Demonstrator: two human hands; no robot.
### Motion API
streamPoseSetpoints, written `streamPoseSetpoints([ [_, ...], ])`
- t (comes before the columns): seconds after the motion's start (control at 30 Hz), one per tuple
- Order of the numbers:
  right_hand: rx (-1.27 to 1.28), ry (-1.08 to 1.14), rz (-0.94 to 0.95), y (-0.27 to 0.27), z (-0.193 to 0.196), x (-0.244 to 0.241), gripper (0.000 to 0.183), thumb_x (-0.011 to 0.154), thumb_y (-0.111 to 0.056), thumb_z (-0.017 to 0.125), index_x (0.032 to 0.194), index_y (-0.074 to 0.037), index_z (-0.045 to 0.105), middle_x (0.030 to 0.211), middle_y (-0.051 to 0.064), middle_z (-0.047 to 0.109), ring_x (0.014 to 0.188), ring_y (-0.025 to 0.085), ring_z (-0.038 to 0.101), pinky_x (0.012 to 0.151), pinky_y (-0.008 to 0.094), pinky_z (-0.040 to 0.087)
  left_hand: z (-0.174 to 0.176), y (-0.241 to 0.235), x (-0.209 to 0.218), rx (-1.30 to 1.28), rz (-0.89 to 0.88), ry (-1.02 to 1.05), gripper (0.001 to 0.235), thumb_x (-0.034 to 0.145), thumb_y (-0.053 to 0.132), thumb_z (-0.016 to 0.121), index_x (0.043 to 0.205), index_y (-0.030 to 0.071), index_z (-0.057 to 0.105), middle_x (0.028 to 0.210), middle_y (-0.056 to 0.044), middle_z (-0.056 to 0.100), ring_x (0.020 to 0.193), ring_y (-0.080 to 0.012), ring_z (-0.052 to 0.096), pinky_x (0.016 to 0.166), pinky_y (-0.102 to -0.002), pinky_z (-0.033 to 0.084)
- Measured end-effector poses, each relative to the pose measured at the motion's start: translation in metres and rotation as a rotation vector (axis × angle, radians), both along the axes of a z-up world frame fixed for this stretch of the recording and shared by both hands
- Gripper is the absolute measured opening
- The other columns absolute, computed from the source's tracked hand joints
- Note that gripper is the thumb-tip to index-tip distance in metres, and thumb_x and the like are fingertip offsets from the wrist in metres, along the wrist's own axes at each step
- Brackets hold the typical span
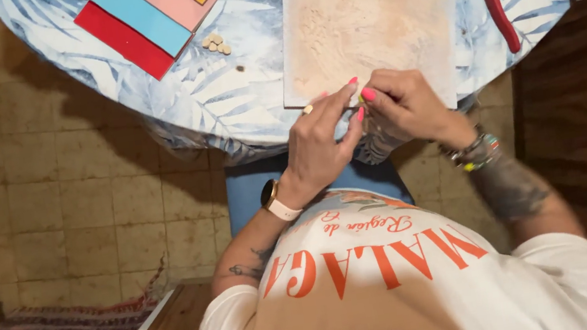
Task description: The person repeatedly picks up small round beads and rubs them against a white paper surface on a table. The person handles the beads one at a time, rubbing each bead and then placing it back on the table. The task continues throughout the clip without a visible final state.
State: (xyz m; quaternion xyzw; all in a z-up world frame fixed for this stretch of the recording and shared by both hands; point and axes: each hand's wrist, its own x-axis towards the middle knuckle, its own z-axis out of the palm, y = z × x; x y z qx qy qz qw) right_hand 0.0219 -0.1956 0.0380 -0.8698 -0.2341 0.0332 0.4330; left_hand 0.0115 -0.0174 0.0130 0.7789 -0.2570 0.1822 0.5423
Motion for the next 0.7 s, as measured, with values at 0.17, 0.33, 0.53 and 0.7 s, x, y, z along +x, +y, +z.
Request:
streamPoseSetpoints([
  [0.17, 0.172, -0.03, -0.159, 0.015, -0.008, -0.016, 0.028, 0.091, -0.017, 0.044, 0.066, -0.006, 0.052, 0.059, 0.005, 0.044, 0.056, 0.023, 0.049, 0.055, 0.03, 0.04, 0.022, 0.0, -0.004, -0.103, -0.07, 0.146, 0.027, 0.074, 0.008, 0.061, 0.101, 0.009, 0.06, 0.084, -0.007, 0.064, 0.077, -0.0229, 0.064, 0.072, -0.03, 0.051],
  [0.33, 0.244, -0.024, -0.207, 0.016, -0.01, -0.02, 0.029, 0.091, -0.016, 0.045, 0.066, -0.006, 0.052, 0.058, 0.006, 0.045, 0.055, 0.021, 0.049, 0.055, 0.029, 0.04, 0.015, -0.004, -0.003, -0.101, -0.069, 0.167, 0.023, 0.075, 0.01, 0.062, 0.098, 0.012, 0.062, 0.084, -0.001, 0.065, 0.076, -0.0179, 0.064, 0.07, -0.026, 0.05],
  [0.53, 0.283, -0.026, -0.214, 0.02, 0.0, -0.024, 0.032, 0.094, -0.015, 0.041, 0.063, -0.005, 0.046, 0.057, 0.007, 0.041, 0.056, 0.014, 0.041, 0.054, 0.028, 0.038, 0.014, -0.005, -0.002, -0.147, -0.087, 0.145, 0.022, 0.074, 0.008, 0.063, 0.096, 0.008, 0.062, 0.082, -0.005, 0.065, 0.076, -0.0211, 0.063, 0.067, -0.027, 0.051],
  [0.7, 0.271, -0.032, -0.163, 0.025, 0.014, -0.027, 0.028, 0.091, -0.016, 0.046, 0.066, -0.004, 0.05, 0.058, 0.007, 0.045, 0.055, 0.017, 0.047, 0.054, 0.028, 0.039, 0.015, -0.005, -0.002, -0.139, -0.098, 0.093, 0.021, 0.075, 0.006, 0.061, 0.096, 0.006, 0.061, 0.084, -0.008, 0.064, 0.079, -0.0237, 0.063, 0.069, -0.03, 0.051],
])
